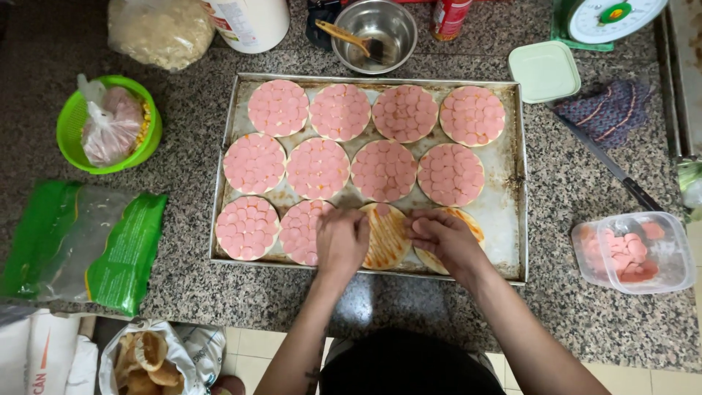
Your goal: Place sliced meat toppings onto small rounds of pastry dough on a baking tray.
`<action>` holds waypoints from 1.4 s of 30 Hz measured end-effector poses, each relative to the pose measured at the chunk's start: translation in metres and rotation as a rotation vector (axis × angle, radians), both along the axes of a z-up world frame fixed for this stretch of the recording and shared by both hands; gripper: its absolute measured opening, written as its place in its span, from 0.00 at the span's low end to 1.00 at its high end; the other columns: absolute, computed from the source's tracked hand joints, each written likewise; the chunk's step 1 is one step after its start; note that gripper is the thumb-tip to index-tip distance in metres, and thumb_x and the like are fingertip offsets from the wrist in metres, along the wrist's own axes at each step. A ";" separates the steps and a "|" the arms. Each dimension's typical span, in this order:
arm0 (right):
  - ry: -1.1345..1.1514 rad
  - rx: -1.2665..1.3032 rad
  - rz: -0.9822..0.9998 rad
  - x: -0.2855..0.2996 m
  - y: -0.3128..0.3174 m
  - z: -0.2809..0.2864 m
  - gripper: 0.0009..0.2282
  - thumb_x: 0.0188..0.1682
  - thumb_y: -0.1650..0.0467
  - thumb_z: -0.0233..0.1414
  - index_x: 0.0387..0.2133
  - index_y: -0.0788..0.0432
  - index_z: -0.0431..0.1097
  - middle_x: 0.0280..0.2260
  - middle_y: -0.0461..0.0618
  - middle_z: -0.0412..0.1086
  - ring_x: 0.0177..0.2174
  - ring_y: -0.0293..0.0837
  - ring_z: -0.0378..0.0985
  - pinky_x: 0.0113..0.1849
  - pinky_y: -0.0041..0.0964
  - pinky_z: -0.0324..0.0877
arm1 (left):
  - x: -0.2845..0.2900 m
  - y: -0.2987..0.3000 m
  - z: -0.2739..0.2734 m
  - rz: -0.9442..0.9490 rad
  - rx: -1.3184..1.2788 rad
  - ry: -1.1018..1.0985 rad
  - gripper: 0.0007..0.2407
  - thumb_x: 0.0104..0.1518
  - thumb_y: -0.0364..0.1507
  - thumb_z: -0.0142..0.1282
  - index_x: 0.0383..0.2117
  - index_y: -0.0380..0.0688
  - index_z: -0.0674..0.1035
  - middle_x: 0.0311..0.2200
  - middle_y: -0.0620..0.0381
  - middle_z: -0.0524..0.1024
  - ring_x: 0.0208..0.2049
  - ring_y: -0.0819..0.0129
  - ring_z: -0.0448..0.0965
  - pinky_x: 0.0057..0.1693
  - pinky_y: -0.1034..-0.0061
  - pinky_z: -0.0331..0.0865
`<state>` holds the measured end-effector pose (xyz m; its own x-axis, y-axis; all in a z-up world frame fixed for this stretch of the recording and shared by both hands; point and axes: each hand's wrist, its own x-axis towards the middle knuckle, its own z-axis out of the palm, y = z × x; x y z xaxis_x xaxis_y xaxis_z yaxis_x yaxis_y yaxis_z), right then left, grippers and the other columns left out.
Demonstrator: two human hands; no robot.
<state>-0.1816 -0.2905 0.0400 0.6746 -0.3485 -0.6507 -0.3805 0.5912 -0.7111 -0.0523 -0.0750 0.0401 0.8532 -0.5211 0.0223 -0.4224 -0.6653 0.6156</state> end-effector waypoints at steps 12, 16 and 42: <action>-0.017 0.009 -0.005 -0.002 0.002 0.004 0.18 0.59 0.79 0.59 0.63 0.72 0.75 0.51 0.69 0.83 0.48 0.60 0.90 0.54 0.56 0.85 | -0.011 -0.024 -0.015 -0.046 0.163 -0.168 0.08 0.63 0.40 0.63 0.30 0.55 0.88 0.30 0.55 0.86 0.43 0.52 0.87 0.63 0.52 0.69; 0.020 -0.014 -0.005 -0.001 0.002 0.003 0.18 0.58 0.74 0.64 0.61 0.72 0.77 0.48 0.69 0.85 0.47 0.61 0.91 0.52 0.55 0.86 | -0.012 -0.026 -0.029 -0.019 0.160 -0.251 0.08 0.62 0.38 0.63 0.28 0.54 0.85 0.29 0.57 0.85 0.40 0.54 0.86 0.62 0.54 0.70; 0.073 -0.019 -0.021 0.008 0.017 -0.007 0.14 0.62 0.71 0.61 0.56 0.71 0.78 0.41 0.66 0.84 0.39 0.63 0.92 0.45 0.63 0.89 | -0.021 -0.025 0.031 -0.103 -0.186 0.063 0.08 0.64 0.39 0.69 0.36 0.53 0.91 0.30 0.50 0.87 0.41 0.44 0.89 0.52 0.52 0.77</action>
